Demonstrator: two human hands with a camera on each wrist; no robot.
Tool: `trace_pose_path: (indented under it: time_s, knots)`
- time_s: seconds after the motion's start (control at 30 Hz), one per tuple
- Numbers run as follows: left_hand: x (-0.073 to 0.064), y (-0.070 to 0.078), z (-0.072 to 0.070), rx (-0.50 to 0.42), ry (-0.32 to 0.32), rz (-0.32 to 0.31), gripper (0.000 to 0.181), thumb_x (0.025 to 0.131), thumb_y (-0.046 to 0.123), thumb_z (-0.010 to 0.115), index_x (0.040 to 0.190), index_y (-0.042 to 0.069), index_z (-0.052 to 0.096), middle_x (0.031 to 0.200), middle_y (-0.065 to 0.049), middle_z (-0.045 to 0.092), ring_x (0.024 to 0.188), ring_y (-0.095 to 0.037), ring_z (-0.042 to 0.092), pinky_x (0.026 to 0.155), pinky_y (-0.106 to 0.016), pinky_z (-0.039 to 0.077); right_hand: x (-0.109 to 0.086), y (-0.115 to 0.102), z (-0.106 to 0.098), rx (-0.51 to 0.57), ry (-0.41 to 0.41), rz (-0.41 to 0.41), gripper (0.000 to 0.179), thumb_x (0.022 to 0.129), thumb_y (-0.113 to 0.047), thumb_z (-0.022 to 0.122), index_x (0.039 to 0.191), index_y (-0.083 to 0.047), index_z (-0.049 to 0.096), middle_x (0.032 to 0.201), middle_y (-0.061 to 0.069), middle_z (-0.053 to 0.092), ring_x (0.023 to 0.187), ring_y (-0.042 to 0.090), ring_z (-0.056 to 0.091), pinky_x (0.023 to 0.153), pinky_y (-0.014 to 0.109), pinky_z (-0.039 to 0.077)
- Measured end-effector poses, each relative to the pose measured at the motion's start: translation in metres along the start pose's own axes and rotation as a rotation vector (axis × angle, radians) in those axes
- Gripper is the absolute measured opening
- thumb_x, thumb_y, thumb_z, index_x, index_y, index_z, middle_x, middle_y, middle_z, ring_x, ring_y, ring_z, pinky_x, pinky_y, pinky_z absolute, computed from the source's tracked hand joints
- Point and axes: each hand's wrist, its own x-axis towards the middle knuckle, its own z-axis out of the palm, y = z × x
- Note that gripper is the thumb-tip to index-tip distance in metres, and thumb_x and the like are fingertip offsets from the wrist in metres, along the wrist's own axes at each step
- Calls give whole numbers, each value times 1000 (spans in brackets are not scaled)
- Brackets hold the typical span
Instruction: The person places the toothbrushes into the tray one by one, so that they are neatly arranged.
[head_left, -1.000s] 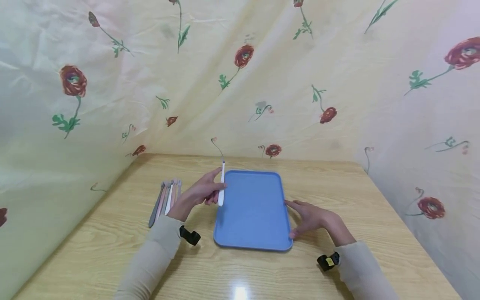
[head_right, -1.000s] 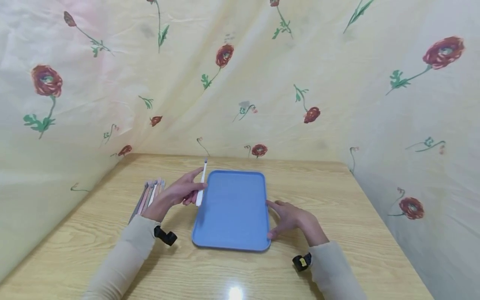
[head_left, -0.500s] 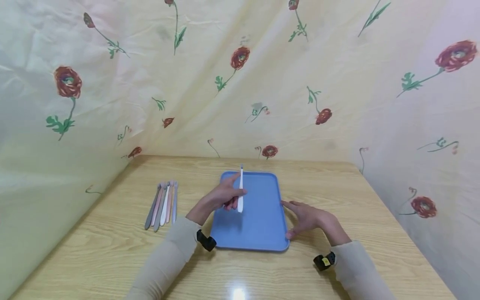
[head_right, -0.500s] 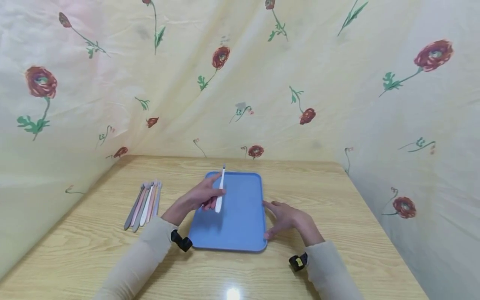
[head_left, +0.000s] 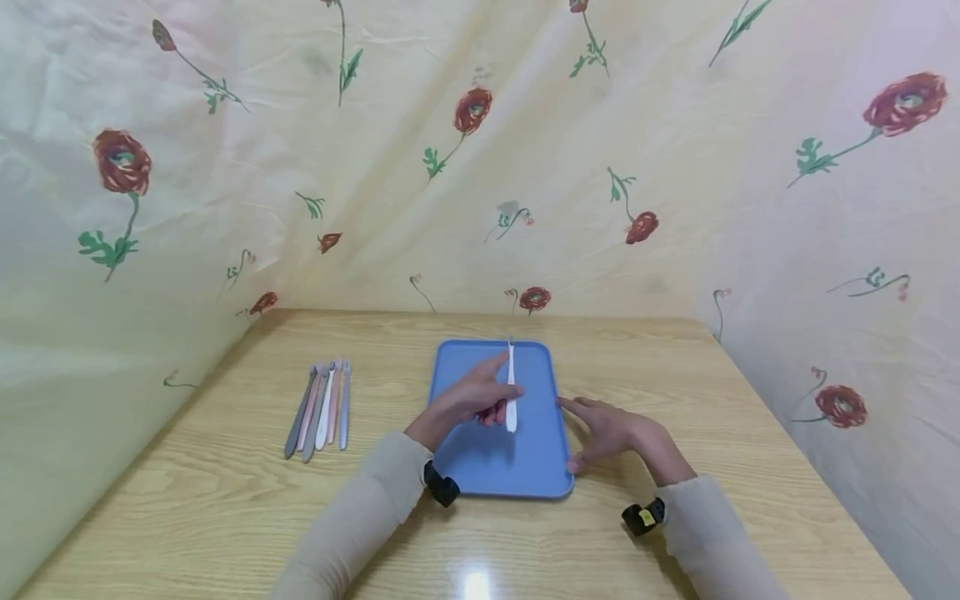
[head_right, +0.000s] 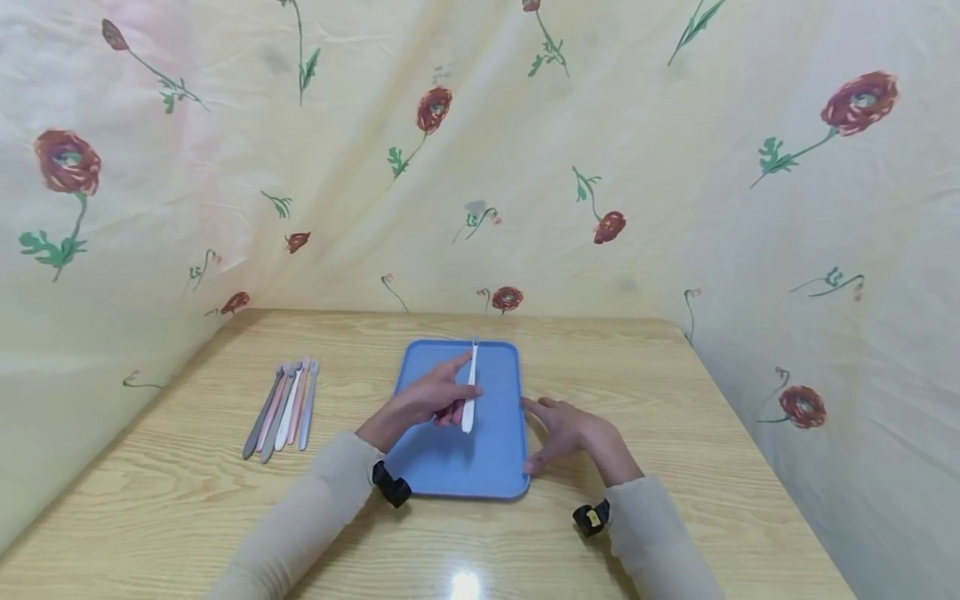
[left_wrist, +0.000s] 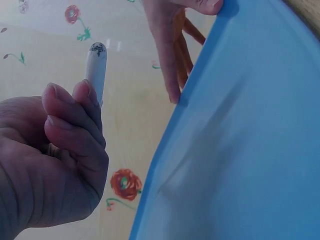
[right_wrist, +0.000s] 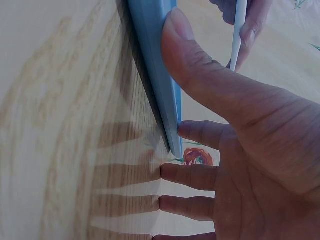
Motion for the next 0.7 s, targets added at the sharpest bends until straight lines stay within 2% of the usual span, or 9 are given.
trace_pose_path:
  time_s: [0.13,0.33,0.7]
  knots:
    - [7,2,10,6,-12,-10,79,95,20,60,156,33,11,50,-5,56,35,-13,47,35,-26,38,0,0,-1,3,-3,6,110,69,-52,82,154,-13,23,155,29,26,140,54,28,108,68,32]
    - [15,1,25,29,-31,-65,85,95,20,61,157,26,4,49,-5,56,35,-13,46,35,-25,39,1,-1,0,10,-7,15,111,69,-53,81,155,-15,22,156,29,24,141,53,26,108,69,30]
    - [24,-1,42,48,-43,-83,87,95,17,59,157,19,-3,49,-3,55,35,-11,46,35,-24,37,0,1,0,12,-8,11,111,69,-52,81,155,-15,22,156,29,23,141,54,25,109,69,29]
